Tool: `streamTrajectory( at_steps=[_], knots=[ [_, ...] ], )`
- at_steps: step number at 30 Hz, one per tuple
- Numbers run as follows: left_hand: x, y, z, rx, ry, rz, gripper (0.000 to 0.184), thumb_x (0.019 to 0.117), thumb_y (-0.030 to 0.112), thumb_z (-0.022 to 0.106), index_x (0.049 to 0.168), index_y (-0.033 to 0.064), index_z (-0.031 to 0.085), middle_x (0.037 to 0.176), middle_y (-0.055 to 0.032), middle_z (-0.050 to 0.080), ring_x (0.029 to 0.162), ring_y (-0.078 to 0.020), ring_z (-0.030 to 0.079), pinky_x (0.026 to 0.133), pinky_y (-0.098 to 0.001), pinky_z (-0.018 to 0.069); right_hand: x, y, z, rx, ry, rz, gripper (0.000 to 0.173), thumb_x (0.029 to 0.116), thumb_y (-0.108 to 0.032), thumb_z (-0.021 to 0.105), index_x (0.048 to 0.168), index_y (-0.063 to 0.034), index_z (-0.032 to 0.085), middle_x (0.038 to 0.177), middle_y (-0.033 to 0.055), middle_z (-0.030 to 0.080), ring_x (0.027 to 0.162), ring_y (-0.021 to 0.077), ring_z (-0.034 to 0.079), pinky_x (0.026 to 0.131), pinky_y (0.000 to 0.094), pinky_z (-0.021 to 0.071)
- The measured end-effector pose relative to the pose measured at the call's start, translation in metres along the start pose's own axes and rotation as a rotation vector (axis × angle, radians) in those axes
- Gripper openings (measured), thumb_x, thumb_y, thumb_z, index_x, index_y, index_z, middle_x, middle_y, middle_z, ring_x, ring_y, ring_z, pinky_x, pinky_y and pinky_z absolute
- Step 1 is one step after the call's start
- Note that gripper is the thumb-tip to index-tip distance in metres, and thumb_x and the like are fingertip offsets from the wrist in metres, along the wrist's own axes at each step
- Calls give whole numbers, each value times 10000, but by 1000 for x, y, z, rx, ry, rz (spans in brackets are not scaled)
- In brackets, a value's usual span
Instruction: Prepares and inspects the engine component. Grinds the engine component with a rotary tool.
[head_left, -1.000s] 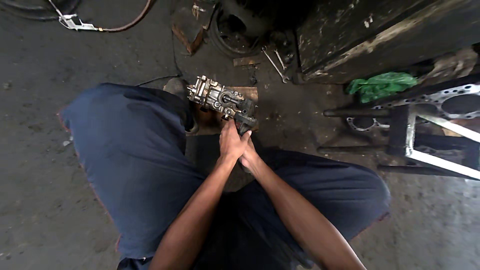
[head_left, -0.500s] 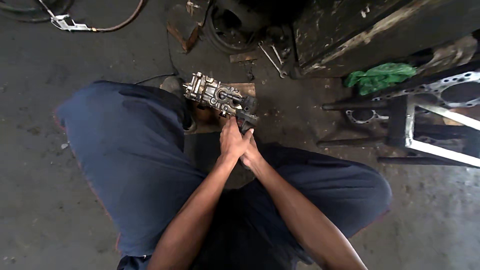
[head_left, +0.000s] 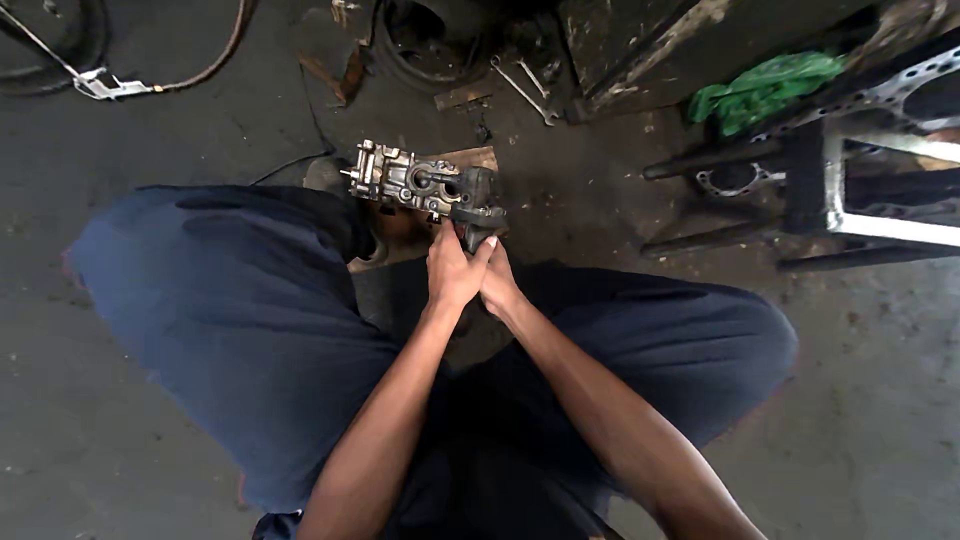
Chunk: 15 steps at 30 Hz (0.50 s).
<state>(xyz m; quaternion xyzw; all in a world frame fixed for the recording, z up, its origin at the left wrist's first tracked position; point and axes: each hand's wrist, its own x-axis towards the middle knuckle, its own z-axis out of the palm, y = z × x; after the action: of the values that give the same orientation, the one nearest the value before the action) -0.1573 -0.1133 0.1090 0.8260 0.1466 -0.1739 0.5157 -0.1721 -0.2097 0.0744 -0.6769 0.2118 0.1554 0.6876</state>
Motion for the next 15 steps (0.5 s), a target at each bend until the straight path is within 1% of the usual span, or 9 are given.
streamTrajectory(
  at_steps=[2, 4, 6, 7, 9, 10, 12, 14, 15],
  knots=[
    [-3, 1, 2, -9, 1, -1, 668, 963, 437, 708, 1423, 4, 494, 1232, -214, 662, 1142, -342, 659, 973, -573, 533, -2, -6, -3, -66, -1, -2, 541, 950, -99, 699, 1444, -101, 479, 1245, 102, 667, 1101, 172, 670, 935, 397, 583],
    [-8, 5, 4, -31, -8, -6, 728, 973, 456, 683, 1493, 7, 442, 1309, -211, 641, 1199, -335, 639, 1016, -567, 514, -7, -13, -7, -90, 12, -13, 529, 967, -107, 675, 1455, -110, 473, 1250, 103, 667, 1101, 175, 672, 927, 410, 587],
    [-15, 11, 9, -20, -13, 1, 725, 974, 476, 670, 1491, 21, 445, 1314, -191, 640, 1188, -310, 645, 1004, -550, 527, -15, -17, -11, -30, 33, -10, 478, 983, -120, 643, 1437, -124, 491, 1225, 95, 677, 1073, 173, 683, 900, 409, 597],
    [-19, 15, 11, -7, -24, 5, 712, 978, 483, 659, 1480, 24, 451, 1324, -189, 630, 1200, -304, 635, 1008, -547, 522, -19, -17, -15, 17, 44, -4, 457, 990, -121, 630, 1428, -125, 498, 1214, 95, 680, 1060, 174, 688, 886, 404, 603],
    [-28, 22, 17, 20, -52, 16, 720, 987, 494, 628, 1495, 23, 433, 1386, -192, 590, 1266, -296, 594, 1050, -537, 493, -27, -17, -22, 115, 58, 6, 414, 1011, -113, 595, 1414, -116, 503, 1201, 94, 683, 1034, 172, 696, 861, 384, 612],
    [-31, 25, 20, 30, -56, 24, 719, 988, 500, 620, 1496, 29, 429, 1391, -182, 585, 1268, -281, 592, 1049, -520, 498, -30, -17, -26, 139, 65, 13, 399, 1022, -106, 576, 1413, -110, 499, 1197, 97, 683, 1021, 171, 701, 851, 375, 616],
    [-36, 28, 26, 46, -58, 29, 734, 981, 499, 621, 1508, 33, 411, 1396, -173, 583, 1280, -261, 583, 1060, -502, 493, -35, -18, -32, 111, 70, 37, 462, 1014, -89, 573, 1461, -86, 456, 1217, 109, 669, 1028, 160, 693, 868, 366, 608],
    [-37, 28, 29, 52, -55, 36, 758, 971, 495, 628, 1530, 42, 389, 1401, -158, 585, 1289, -231, 576, 1081, -474, 483, -37, -22, -37, 61, 69, 58, 562, 974, -70, 629, 1497, -65, 424, 1223, 111, 663, 1034, 139, 678, 892, 358, 590],
    [-36, 27, 30, 53, -51, 47, 755, 966, 495, 639, 1521, 44, 398, 1370, -145, 605, 1252, -208, 600, 1055, -452, 509, -36, -23, -39, 52, 65, 60, 604, 948, -61, 667, 1500, -54, 422, 1221, 118, 667, 1037, 144, 678, 899, 367, 586]
  ],
)
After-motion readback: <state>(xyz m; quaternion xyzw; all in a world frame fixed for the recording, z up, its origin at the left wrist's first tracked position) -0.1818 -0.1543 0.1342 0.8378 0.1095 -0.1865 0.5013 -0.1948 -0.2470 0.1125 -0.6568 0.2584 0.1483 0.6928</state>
